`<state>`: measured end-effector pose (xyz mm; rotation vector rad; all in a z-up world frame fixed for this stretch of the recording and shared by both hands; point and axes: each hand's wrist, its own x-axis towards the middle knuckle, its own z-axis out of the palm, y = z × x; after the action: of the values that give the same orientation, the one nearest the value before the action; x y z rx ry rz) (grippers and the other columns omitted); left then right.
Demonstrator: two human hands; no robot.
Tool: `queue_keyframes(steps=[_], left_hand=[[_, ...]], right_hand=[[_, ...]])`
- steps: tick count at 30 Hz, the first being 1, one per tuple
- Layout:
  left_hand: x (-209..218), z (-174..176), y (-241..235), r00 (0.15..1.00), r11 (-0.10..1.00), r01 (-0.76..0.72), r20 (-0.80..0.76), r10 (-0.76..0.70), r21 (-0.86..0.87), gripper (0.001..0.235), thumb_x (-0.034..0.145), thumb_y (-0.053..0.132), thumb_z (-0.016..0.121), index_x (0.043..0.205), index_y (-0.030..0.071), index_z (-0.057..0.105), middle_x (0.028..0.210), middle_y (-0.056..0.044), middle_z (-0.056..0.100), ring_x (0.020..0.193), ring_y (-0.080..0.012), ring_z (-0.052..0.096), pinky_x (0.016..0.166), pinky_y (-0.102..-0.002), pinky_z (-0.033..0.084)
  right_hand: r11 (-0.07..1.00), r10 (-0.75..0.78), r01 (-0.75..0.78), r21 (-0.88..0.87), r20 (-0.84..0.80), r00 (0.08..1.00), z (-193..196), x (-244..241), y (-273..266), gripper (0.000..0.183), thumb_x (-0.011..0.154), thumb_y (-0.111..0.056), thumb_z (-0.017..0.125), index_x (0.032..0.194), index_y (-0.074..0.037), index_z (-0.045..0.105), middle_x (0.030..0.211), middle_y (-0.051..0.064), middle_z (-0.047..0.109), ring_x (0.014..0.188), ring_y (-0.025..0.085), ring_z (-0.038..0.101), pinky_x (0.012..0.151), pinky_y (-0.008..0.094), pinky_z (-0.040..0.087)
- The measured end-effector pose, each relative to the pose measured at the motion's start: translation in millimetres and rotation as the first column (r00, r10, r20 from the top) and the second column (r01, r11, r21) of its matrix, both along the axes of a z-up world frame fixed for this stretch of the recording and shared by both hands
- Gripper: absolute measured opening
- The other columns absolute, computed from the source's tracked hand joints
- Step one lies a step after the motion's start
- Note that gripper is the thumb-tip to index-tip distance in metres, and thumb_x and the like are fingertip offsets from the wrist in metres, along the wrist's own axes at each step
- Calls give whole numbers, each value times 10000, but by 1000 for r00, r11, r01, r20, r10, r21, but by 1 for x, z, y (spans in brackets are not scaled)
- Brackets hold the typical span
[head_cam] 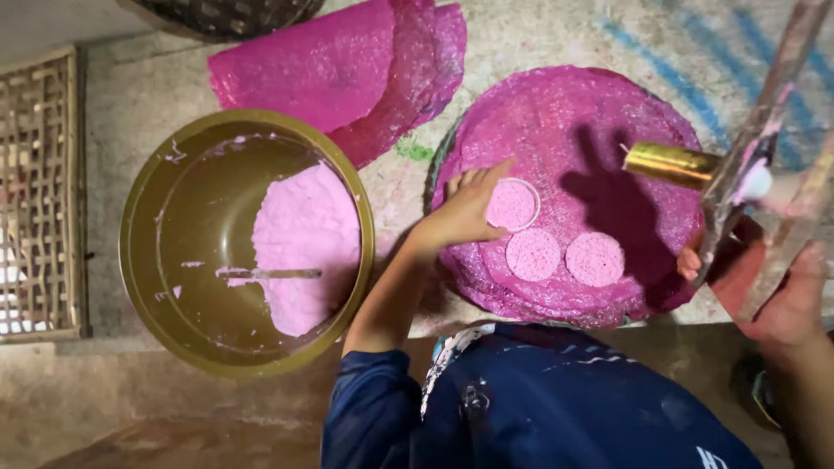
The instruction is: The person scoops pink dough from a bowl and uses a wooden press to form circular pieces on a pink mat. The person repeatedly presses the dough and arranges the formed circles on the mat.
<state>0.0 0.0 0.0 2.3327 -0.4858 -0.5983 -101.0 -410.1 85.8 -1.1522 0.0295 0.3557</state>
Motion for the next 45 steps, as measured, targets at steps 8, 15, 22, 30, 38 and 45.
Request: queue_keyframes(steps=[8,15,22,30,38,45], left_hand=[[86,-45,18,902,925,-371,207,380,-85,997,876,452,827,1602,100,240,1625,-243,351,1508,-384,320,1243,-487,226],[9,-103,31,576,319,-800,-499,647,-508,577,928,-12,610,1488,36,478,1417,-142,608,1272,-232,586,1072,-351,466],[-104,-30,-7,524,670,-694,452,722,-266,664,947,200,698,1536,23,447,1511,-254,393,1404,-402,347,1192,-510,288],[-86,18,-14,763,845,-531,462,451,52,211,959,278,645,1131,230,758,1563,-84,403,1501,-376,243,1183,-730,73],[-103,11,-14,761,896,-443,513,397,-35,383,945,292,669,1324,236,664,1626,-86,363,1509,-358,297,1210,-695,97],[-21,25,0,828,-441,-560,-500,-255,-702,832,1038,635,494,1584,17,380,1524,-162,464,1460,-306,436,1306,-489,227]], right_hand=[[991,-109,106,-81,-33,993,3,-8,27,1041,823,-934,478,1392,-66,406,1122,79,481,999,268,446,900,463,385],[997,-58,61,36,-75,995,-4,-13,36,1094,802,-955,468,1440,-70,396,1144,117,503,1035,292,486,874,453,396],[999,10,-7,54,-45,999,-22,-6,41,1008,872,-943,458,1313,-38,417,1026,112,497,993,275,463,924,454,400],[988,147,-145,49,-27,989,-21,8,68,1033,847,-926,459,1426,-70,438,1093,114,516,1036,266,485,918,440,401],[967,252,-252,-37,-19,968,-33,12,68,1008,855,-893,447,1401,-46,464,1079,80,553,981,216,534,873,398,454],[557,726,-753,-350,-235,646,-43,73,70,840,1005,-736,295,1105,24,639,899,119,708,816,207,679,733,372,584]])
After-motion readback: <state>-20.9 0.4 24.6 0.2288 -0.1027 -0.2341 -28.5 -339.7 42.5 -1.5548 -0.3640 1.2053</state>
